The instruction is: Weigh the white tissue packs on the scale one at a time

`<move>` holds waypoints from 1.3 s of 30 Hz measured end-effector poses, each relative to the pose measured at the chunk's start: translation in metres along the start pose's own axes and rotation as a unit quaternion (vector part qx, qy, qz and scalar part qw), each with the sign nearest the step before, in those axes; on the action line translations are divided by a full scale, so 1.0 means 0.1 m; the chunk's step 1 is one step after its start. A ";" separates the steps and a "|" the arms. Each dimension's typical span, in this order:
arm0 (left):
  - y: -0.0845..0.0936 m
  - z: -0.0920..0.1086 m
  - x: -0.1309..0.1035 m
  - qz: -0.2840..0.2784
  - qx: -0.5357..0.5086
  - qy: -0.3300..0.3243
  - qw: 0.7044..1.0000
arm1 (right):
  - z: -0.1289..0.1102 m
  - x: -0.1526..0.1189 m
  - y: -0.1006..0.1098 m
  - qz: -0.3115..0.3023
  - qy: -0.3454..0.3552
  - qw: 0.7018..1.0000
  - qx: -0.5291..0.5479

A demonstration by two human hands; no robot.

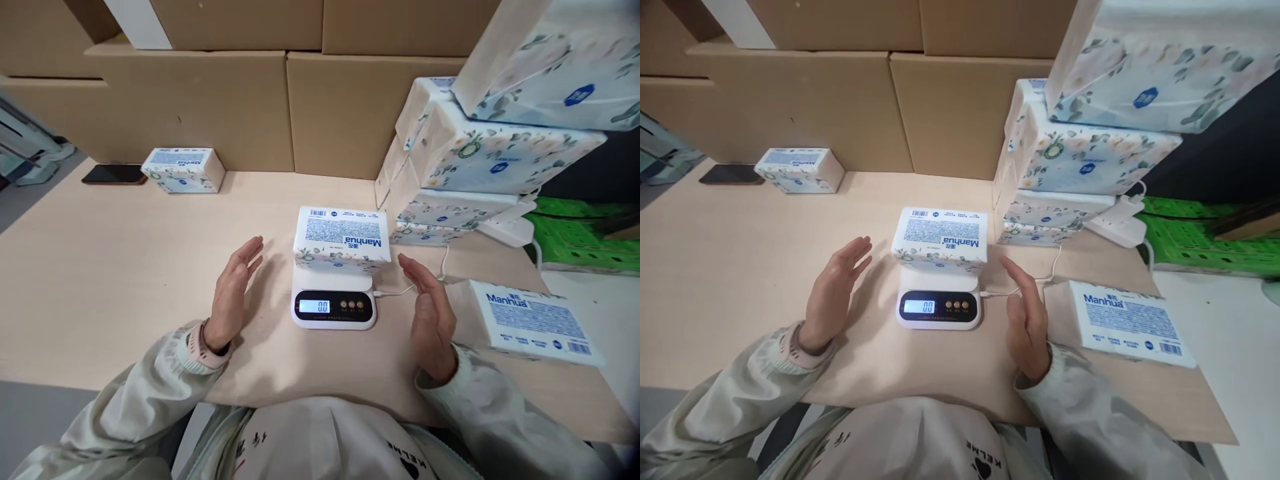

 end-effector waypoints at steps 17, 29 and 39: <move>-0.02 0.04 0.01 0.004 -0.023 -0.002 1.000 | 0.01 -0.01 -0.02 -0.023 -0.017 1.000 0.013; -0.04 0.07 0.00 0.000 -0.017 -0.001 1.000 | 0.07 -0.02 -0.04 -0.042 -0.023 0.999 -0.007; -0.02 0.13 -0.03 -0.003 0.013 -0.028 1.000 | 0.08 -0.04 -0.03 -0.046 -0.028 0.998 -0.010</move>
Point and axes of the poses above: each hand's wrist, its own x-axis towards the middle knuckle, its own y-axis out of the back of the hand, z = x × y, the point moved 10 cm from there along x, towards the middle knuckle, and after that the axes turned 4 degrees about z, right-handed, at the moved point
